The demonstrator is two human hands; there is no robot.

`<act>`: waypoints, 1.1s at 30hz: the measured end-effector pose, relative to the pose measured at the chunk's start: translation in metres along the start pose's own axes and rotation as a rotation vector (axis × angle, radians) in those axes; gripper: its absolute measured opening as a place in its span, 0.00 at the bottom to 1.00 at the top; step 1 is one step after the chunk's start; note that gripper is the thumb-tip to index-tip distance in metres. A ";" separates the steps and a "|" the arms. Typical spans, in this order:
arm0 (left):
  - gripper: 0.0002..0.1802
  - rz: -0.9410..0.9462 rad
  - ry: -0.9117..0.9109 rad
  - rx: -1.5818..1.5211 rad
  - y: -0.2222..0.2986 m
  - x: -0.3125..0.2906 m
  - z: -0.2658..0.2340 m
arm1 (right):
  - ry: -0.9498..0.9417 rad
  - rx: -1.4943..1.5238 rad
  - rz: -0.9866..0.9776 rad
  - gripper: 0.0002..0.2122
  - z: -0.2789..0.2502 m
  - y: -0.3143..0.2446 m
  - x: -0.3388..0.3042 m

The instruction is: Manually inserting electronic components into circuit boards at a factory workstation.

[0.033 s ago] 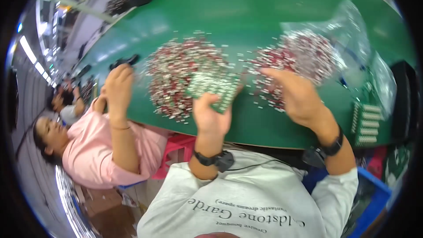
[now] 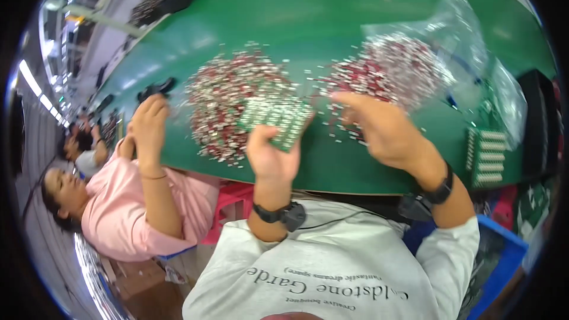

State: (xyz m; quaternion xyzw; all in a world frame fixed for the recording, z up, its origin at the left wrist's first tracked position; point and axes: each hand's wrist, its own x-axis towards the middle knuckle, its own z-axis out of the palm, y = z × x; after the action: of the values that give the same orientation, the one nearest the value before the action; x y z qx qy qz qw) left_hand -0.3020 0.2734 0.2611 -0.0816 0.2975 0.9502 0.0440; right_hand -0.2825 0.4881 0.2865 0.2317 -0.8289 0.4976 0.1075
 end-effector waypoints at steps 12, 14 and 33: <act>0.24 -0.068 -0.135 0.127 -0.050 -0.022 0.006 | 0.137 0.093 -0.121 0.09 0.023 -0.003 -0.012; 0.24 -0.071 -0.162 0.109 -0.049 -0.020 0.011 | 0.245 0.130 0.006 0.07 0.016 -0.003 -0.006; 0.23 0.004 -0.191 0.033 -0.039 -0.020 0.014 | 0.197 -0.049 0.005 0.06 0.023 0.014 -0.014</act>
State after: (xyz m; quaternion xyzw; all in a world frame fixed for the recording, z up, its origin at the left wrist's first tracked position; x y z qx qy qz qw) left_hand -0.2788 0.3123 0.2546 0.0107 0.3077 0.9487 0.0718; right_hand -0.2760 0.4771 0.2593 0.1771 -0.8269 0.4976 0.1930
